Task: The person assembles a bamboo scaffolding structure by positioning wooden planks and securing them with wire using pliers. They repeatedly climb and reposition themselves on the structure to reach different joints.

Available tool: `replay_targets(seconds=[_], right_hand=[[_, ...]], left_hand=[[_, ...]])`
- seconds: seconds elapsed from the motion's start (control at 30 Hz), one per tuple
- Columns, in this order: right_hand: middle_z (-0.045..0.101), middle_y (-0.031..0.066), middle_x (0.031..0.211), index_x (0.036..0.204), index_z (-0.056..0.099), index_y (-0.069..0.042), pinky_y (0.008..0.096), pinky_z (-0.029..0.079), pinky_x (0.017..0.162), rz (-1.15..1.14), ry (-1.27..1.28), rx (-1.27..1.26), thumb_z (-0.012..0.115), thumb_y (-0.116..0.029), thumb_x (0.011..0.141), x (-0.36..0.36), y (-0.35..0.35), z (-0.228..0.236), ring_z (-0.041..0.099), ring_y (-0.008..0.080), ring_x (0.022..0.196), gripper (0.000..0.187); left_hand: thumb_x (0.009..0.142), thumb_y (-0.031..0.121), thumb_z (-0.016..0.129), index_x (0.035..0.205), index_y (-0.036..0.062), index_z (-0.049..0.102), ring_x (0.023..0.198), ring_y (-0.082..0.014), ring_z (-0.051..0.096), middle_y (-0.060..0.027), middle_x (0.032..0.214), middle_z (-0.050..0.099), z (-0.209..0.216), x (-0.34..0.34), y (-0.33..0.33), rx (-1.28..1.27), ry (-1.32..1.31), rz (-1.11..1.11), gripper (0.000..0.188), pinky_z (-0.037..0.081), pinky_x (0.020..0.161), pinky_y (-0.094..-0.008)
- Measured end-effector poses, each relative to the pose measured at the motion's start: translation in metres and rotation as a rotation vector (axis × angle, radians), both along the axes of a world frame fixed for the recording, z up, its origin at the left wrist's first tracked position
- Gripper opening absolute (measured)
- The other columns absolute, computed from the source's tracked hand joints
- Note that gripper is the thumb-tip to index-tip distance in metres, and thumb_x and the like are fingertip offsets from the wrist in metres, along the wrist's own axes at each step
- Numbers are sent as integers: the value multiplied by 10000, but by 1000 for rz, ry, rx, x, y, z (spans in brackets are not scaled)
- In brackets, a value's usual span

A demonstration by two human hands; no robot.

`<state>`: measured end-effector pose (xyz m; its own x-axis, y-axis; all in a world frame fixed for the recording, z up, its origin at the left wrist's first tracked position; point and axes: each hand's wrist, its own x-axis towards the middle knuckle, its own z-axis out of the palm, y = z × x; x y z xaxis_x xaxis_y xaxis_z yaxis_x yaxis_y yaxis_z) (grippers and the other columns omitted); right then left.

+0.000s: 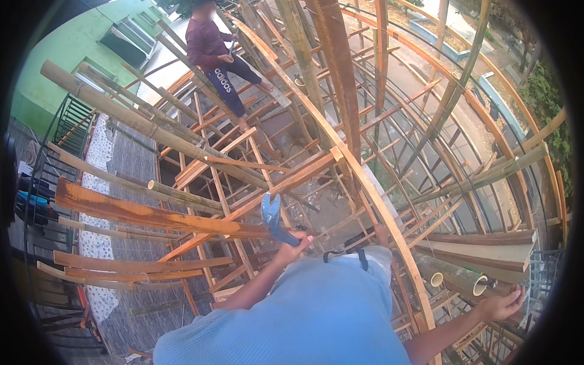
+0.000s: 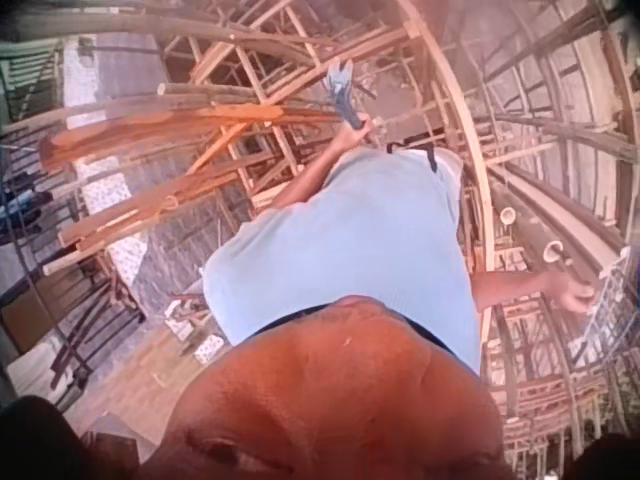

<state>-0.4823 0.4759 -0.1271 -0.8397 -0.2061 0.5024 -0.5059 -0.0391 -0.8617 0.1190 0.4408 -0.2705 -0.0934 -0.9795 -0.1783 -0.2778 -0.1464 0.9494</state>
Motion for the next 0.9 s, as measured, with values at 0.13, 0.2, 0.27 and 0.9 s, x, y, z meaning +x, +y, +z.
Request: replay_targets(seconds=[0.13,0.2,0.27,0.9], right_hand=[[580,131,1238,1248,598,33,442,505,1023,1216,-36,218,621,-405,1051,151,-71,38,608,243,1132,481],[578,179,1365,1461,507,19,461,476,1074,1588,22,441,873,-648,725,239,-83,36,589,294,1284,1059],[593,183,1318,1382,529,-2,497,472,1086,1908,-10,292,916,-529,745,302,-94,38,607,305,1256,912],[391,-77,532,668,411,-183,186,353,451,1897,-342,-574,553,-258,1067,224,-121,213,334,35,419,430]], left_hand=[[997,330,703,723,47,539,605,-84,452,32,613,480,11,-18,-19,82,144,-92,426,387,566,-318],[1004,326,687,747,50,540,613,-93,466,29,619,470,26,-39,-33,116,214,-232,404,382,578,-316],[924,324,774,782,8,618,627,-118,548,-6,642,590,45,-63,-47,42,176,-340,380,474,611,-333],[1017,409,607,1318,90,651,1122,-388,694,-222,1177,731,-67,70,-12,203,-747,-57,440,542,942,-511]])
